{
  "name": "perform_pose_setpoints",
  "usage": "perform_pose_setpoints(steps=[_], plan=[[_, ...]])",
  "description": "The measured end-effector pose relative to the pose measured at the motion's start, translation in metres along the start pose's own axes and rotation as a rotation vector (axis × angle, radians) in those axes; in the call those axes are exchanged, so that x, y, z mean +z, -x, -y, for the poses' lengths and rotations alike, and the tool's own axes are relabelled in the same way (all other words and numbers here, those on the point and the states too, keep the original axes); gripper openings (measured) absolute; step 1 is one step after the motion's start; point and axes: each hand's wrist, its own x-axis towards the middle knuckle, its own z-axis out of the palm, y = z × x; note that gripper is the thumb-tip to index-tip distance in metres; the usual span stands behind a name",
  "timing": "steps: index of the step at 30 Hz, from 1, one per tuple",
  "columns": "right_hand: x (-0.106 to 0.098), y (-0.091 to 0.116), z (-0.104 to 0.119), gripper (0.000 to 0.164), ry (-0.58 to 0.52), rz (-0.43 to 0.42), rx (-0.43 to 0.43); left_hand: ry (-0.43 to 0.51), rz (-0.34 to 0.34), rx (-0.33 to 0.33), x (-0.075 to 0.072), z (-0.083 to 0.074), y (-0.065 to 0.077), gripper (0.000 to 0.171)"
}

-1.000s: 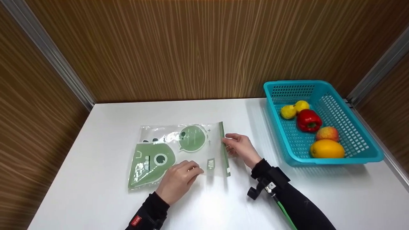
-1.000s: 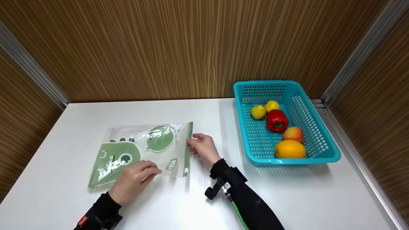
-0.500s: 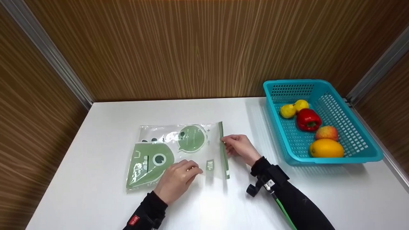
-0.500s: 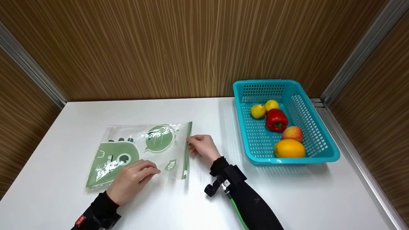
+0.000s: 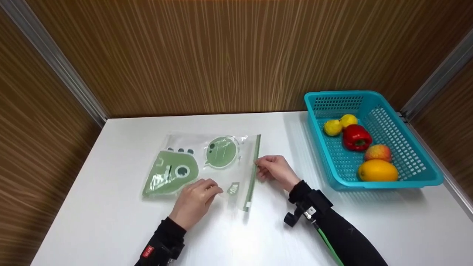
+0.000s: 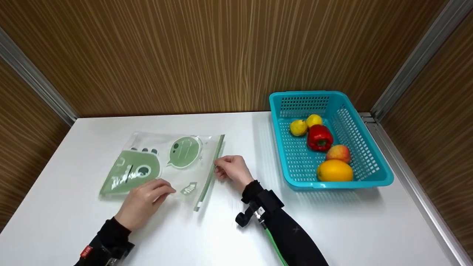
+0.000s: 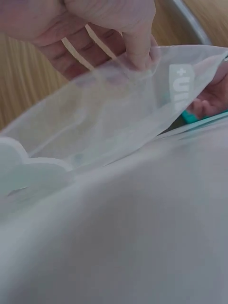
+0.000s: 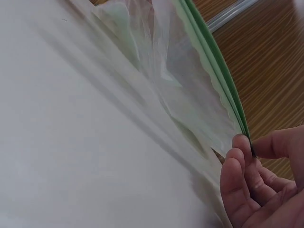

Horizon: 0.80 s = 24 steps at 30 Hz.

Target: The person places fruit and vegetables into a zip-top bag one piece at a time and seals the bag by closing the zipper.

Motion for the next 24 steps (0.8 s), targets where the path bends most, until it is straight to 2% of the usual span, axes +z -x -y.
perform_pose_setpoints(steps=[5, 7, 9, 12, 15, 19, 24], plan=[[0.002, -0.005, -0.007, 0.017, -0.051, 0.016, -0.024, -0.006, 0.138, -0.113, -0.018, 0.012, 0.001, 0.025], [0.004, -0.004, -0.007, 0.017, -0.056, 0.022, -0.035, -0.004, 0.168, -0.154, -0.025, 0.014, -0.001, 0.026], [0.006, -0.002, -0.006, 0.017, -0.047, 0.028, -0.045, 0.002, 0.161, -0.202, -0.031, 0.013, -0.004, 0.025], [0.008, 0.0, -0.005, 0.018, -0.036, 0.034, -0.057, 0.021, 0.111, -0.281, -0.033, 0.008, -0.012, 0.017], [0.009, 0.002, -0.005, 0.02, -0.029, 0.048, -0.068, 0.055, 0.078, -0.341, -0.025, -0.002, -0.025, 0.012], [0.009, 0.002, -0.005, 0.021, -0.034, 0.066, -0.079, 0.098, 0.092, -0.394, -0.004, -0.014, -0.041, 0.014], [0.013, 0.003, -0.007, 0.019, -0.039, 0.06, -0.08, 0.1, 0.124, -0.414, 0.02, -0.027, -0.044, 0.023]])
